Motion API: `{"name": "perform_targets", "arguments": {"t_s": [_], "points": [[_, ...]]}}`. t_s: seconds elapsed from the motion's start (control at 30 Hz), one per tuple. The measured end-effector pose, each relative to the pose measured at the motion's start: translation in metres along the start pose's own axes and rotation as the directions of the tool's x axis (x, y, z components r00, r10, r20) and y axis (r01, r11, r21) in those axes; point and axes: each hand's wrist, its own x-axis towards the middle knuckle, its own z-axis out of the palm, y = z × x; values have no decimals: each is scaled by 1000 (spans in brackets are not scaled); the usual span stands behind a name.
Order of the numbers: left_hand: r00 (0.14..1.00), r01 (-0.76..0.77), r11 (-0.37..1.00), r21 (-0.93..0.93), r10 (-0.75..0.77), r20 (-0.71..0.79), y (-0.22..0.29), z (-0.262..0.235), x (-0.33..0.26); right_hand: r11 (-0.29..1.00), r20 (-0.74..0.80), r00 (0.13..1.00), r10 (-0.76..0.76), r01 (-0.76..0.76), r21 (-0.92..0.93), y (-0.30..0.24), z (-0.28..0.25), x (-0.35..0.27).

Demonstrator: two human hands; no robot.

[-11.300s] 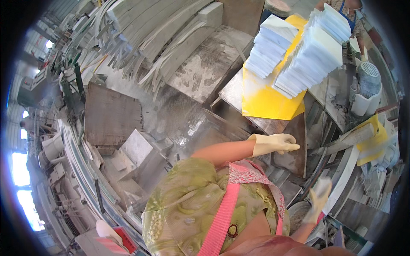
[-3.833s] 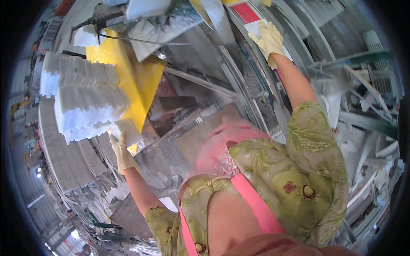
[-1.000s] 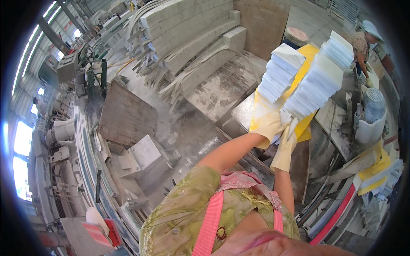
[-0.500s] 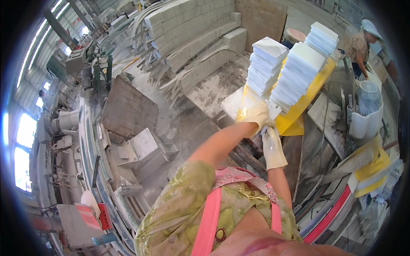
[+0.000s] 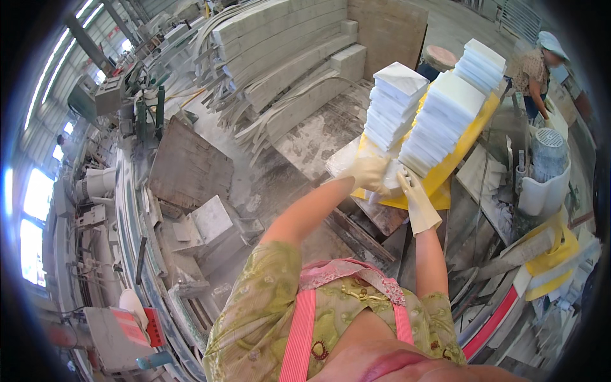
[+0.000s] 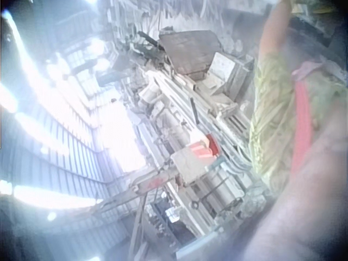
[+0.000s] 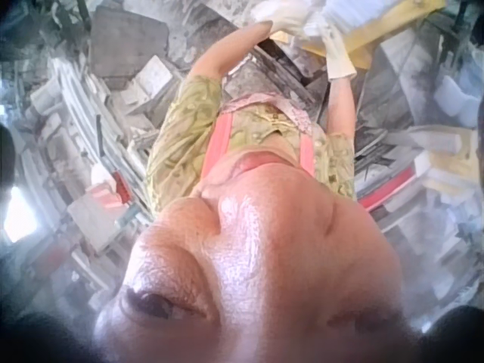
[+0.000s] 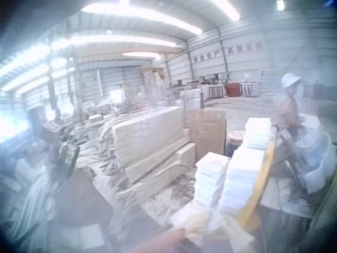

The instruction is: The person repeatedly picks up white rectangular tiles from a conveyor and stacks them onto a yellow board. The person also moves a white plastic basket and places tiles into it. The person wears gloves and a pink apron while working in a factory setting.

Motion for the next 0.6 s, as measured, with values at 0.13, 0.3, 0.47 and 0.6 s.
{"name": "perform_targets", "arguments": {"t_s": [0.13, 0.3, 0.47, 0.6], "points": [[776, -228, 965, -132, 98, -623, -11, 33, -33, 999, 21, 998, 53, -53, 11, 3, 1, 14], [809, -365, 291, -885, -372, -456, 10, 88, -49, 977, 67, 995, 76, -87, 195, 11, 4, 15], [744, -273, 391, -879, -493, -451, 17, 113, -29, 957, 14, 999, 50, -52, 287, 24, 14, 14], [726, -377, 411, -830, -425, -540, 10, 116, -31, 962, 5, 999, 48, -48, 269, 25, 16, 10]]}}
